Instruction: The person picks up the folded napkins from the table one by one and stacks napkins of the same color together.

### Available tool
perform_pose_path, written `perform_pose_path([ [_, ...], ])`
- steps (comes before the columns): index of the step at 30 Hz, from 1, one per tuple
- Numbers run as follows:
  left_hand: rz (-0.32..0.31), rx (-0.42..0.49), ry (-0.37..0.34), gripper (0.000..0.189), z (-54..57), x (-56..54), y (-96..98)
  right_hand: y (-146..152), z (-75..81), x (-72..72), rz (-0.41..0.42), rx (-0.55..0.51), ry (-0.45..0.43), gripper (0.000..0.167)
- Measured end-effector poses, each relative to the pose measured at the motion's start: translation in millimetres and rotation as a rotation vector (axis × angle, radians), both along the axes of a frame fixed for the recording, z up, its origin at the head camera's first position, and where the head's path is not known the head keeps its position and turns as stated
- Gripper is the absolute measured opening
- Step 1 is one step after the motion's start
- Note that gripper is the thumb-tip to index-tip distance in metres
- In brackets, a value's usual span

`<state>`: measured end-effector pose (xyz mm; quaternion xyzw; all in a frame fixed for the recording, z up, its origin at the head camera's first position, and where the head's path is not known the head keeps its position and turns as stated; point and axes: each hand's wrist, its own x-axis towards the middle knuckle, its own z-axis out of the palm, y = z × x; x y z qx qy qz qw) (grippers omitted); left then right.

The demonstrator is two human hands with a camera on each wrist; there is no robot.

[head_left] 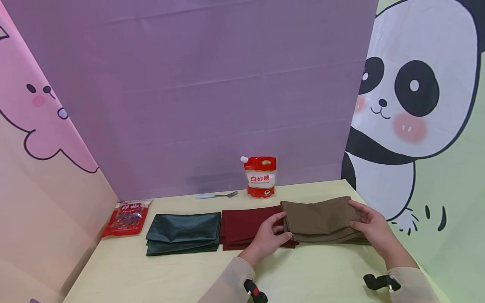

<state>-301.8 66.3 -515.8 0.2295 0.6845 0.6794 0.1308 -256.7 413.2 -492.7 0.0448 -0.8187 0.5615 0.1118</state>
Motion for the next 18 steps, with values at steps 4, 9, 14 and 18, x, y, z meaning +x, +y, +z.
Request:
perform_pose_path([
  [4, -0.039, -0.009, -0.007, 0.064, 0.2, 2.3, 2.3, 1.6, -0.9, 0.4, -0.028, -0.005, -0.024, 0.068],
  [9, -0.099, -0.022, -0.006, 0.068, 0.4, 6.6, 5.1, 6.1, -3.5, -0.4, -0.091, -0.007, -0.049, 0.066],
  [14, -0.155, -0.01, -0.016, 0.071, 0.7, 10.4, 8.7, 11.2, -7.3, -0.5, -0.157, -0.038, -0.035, 0.063],
  [18, -0.186, -0.015, 0.009, 0.073, -0.2, 12.2, 12.2, 15.9, -10.5, -0.6, -0.203, -0.046, -0.038, 0.061],
])
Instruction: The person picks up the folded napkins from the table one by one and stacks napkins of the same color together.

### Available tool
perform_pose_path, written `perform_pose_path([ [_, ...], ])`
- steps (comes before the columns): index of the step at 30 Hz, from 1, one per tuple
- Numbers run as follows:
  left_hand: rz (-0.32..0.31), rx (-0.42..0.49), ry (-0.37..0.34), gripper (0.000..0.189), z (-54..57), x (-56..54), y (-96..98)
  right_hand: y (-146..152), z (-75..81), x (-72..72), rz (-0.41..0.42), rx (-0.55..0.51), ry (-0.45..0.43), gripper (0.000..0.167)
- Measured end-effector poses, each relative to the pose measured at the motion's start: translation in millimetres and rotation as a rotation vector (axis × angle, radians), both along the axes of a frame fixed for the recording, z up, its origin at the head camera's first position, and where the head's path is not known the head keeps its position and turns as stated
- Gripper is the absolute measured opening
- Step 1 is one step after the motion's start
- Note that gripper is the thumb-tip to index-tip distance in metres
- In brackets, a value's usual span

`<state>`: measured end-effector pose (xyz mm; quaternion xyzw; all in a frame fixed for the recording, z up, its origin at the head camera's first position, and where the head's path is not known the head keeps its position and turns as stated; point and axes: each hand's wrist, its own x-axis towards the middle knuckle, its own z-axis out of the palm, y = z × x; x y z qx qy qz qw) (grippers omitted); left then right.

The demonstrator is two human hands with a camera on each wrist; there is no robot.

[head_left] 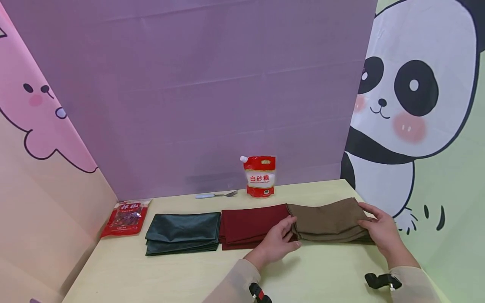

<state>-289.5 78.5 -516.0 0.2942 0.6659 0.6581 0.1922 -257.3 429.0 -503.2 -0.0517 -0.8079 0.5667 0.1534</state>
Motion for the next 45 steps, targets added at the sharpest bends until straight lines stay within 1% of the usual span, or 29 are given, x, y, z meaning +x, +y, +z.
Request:
perform_pose_path([
  [3, -0.009, 0.002, 0.015, 0.074, -0.6, 0.0, 2.5, 2.4, -1.7, -0.7, -0.054, 0.033, -0.027, 0.06],
  [7, -0.019, 0.01, 0.009, 0.073, -1.0, 0.0, 4.7, 5.7, -3.1, -2.0, -0.127, 0.065, -0.069, 0.061],
  [11, -0.028, -0.012, 0.009, 0.073, -0.7, 2.8, 6.7, 8.9, -3.7, -1.0, -0.159, 0.086, -0.091, 0.059],
  [15, -0.038, -0.049, 0.028, 0.073, 0.0, 6.8, 8.5, 11.4, -3.8, 0.1, -0.162, 0.139, -0.115, 0.057],
  [18, -0.046, -0.058, 0.027, 0.074, 0.8, 8.2, 9.2, 13.0, -3.1, -0.5, -0.166, 0.19, -0.143, 0.056],
  [22, -0.064, -0.059, 0.012, 0.075, 2.2, 8.8, 10.1, 14.6, -0.9, -0.8, -0.179, 0.308, -0.169, 0.054],
  [24, -0.075, -0.061, 0.015, 0.075, 2.8, 9.3, 10.8, 15.2, 0.2, -0.4, -0.189, 0.38, -0.166, 0.053],
  [27, -0.079, -0.072, 0.031, 0.073, 4.0, 10.5, 11.6, 15.7, 2.1, 1.2, -0.198, 0.441, -0.161, 0.052],
  [30, -0.072, -0.085, 0.046, 0.072, 5.2, 11.9, 12.0, 15.7, 4.1, 3.3, -0.205, 0.466, -0.167, 0.051],
  [34, -0.073, -0.086, 0.043, 0.071, 6.2, 13.1, 12.1, 15.2, 5.8, 5.7, -0.19, 0.48, -0.189, 0.051],
  [40, -0.069, -0.09, 0.036, 0.072, 6.4, 13.0, 12.9, 16.8, 3.3, 6.1, -0.166, 0.517, -0.209, 0.052],
  [45, -0.069, -0.088, 0.031, 0.072, 6.7, 12.2, 13.0, 19.1, 0.7, 4.8, -0.154, 0.514, -0.22, 0.052],
])
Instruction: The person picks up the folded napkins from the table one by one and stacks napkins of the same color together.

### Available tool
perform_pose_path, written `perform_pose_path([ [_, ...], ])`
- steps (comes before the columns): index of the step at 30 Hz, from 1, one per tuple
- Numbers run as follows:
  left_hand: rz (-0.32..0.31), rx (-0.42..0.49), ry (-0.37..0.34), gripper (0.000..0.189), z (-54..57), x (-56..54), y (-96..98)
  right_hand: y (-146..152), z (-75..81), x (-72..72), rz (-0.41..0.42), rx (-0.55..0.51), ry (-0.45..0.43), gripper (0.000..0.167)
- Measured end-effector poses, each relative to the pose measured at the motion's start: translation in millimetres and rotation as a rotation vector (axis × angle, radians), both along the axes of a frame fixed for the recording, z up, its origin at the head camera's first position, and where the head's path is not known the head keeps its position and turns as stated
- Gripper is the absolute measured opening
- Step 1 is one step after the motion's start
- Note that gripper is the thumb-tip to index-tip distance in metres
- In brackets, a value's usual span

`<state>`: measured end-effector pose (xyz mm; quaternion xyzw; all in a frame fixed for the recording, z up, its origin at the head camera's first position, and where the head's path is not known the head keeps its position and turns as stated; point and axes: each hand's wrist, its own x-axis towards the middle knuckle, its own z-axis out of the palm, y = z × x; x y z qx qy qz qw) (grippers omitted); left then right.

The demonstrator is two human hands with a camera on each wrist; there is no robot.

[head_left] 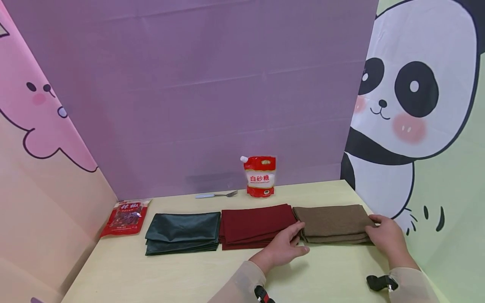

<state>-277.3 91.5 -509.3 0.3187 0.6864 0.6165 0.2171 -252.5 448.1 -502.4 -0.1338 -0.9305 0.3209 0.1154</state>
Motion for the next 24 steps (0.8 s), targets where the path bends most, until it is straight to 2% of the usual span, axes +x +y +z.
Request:
perform_pose_path([
  [8, -0.004, 0.007, 0.005, 0.072, -2.7, -3.2, 0.2, 3.9, -2.3, -1.2, 0.009, -0.013, -0.012, 0.052],
  [19, -0.006, 0.035, 0.008, 0.069, -2.6, -3.6, -1.6, 1.2, 2.8, -0.4, 0.006, -0.051, -0.047, 0.058],
  [24, 0.015, 0.074, 0.037, 0.064, -0.3, -3.1, -4.3, -3.8, 4.9, -0.3, 0.002, -0.031, 0.013, 0.058],
])
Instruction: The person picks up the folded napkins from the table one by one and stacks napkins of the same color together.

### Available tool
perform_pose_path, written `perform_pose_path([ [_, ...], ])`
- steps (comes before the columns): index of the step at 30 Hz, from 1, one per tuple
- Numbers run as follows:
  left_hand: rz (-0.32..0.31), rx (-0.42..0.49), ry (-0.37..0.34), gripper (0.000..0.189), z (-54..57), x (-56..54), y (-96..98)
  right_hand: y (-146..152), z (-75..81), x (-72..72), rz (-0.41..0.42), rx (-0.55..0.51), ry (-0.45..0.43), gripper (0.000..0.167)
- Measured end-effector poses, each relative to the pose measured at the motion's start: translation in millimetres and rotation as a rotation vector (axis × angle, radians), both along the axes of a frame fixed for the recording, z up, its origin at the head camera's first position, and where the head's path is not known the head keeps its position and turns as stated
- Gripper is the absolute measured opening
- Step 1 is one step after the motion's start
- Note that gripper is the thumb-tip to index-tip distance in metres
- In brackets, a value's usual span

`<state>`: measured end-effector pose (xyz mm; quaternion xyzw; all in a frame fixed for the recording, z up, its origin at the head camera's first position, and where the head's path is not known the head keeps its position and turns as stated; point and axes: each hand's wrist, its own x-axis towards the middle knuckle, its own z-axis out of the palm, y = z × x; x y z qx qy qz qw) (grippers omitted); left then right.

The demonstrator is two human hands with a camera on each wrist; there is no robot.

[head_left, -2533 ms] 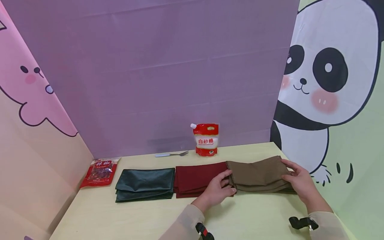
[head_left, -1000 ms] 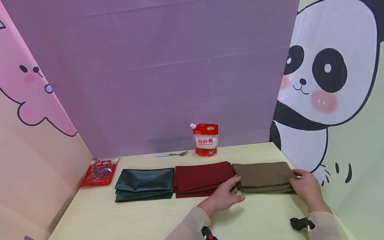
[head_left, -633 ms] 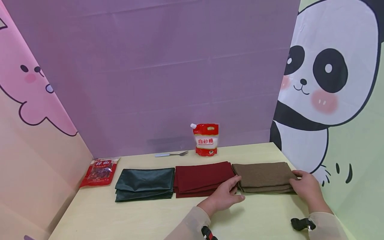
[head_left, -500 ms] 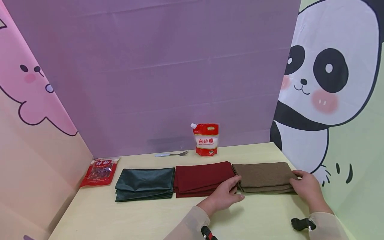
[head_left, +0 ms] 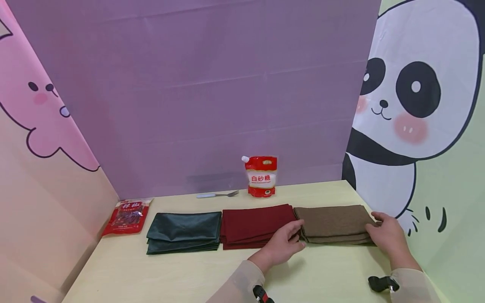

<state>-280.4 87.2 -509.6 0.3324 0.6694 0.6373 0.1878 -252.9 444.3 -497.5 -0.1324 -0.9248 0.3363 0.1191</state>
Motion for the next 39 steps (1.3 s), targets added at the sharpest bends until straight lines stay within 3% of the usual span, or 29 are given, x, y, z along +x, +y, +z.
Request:
perform_pose_path([
  [8, 0.085, 0.001, 0.101, 0.054, 3.8, -4.2, -15.3, -16.5, 6.9, -1.7, -0.038, 0.031, 0.099, 0.056],
  [17, 0.188, -0.059, 0.231, 0.045, 11.2, -7.9, -52.6, -41.9, 10.5, -4.2, -0.028, 0.021, 0.147, 0.053],
  [25, 0.295, -0.149, 0.287, 0.048, 14.5, -11.4, -95.9, -61.1, 7.3, -7.0, 0.107, 0.039, 0.227, 0.051],
  [30, 0.35, -0.218, 0.329, 0.05, 8.8, -14.0, -122.2, -69.6, 3.4, -7.5, 0.2, 0.071, 0.248, 0.053],
  [39, 0.443, -0.361, 0.421, 0.059, 12.5, -7.4, -168.3, -86.1, 2.0, -0.7, 0.338, 0.104, 0.283, 0.063],
])
